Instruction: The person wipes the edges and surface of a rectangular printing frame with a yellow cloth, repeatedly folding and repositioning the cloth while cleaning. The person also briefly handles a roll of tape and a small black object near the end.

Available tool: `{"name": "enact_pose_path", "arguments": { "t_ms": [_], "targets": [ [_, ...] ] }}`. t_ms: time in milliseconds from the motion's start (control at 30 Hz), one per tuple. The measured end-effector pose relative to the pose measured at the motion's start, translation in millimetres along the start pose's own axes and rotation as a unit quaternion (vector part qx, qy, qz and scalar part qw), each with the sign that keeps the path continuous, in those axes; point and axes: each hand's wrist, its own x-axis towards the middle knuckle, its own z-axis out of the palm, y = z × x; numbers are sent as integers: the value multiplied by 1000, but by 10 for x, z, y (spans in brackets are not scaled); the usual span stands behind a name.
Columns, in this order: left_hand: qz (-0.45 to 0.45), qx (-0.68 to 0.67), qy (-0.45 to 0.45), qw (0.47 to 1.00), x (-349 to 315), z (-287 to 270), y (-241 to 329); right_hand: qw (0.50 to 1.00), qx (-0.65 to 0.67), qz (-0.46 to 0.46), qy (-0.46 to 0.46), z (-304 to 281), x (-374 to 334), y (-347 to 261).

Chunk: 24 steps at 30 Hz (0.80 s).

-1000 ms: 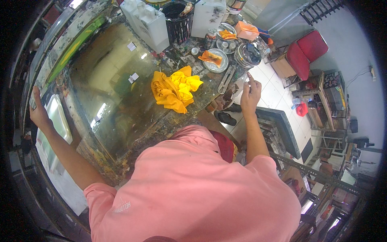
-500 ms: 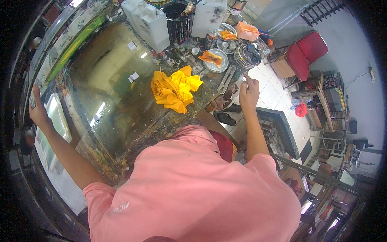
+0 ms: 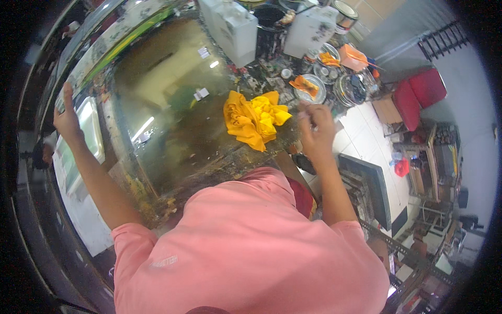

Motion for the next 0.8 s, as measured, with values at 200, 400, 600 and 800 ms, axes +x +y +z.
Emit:
{"name": "enact_pose_path", "arguments": {
  "t_ms": [200,400,600,800],
  "targets": [
    [-4,17,31,999,80,-86,-12,934,-229,-188,-198,628,-23,-650],
    [-14,-27,12,999,83,-61,203,894,-265,-153,-328,1093,-32,-413],
    [-11,-20,20,1000,77,-54,509,957,81,-124,-250,1283,421,-621],
    [-49,23,20,998,97,-88,647,763,534,203,-302,1744,998,-1553]
  ]
}}
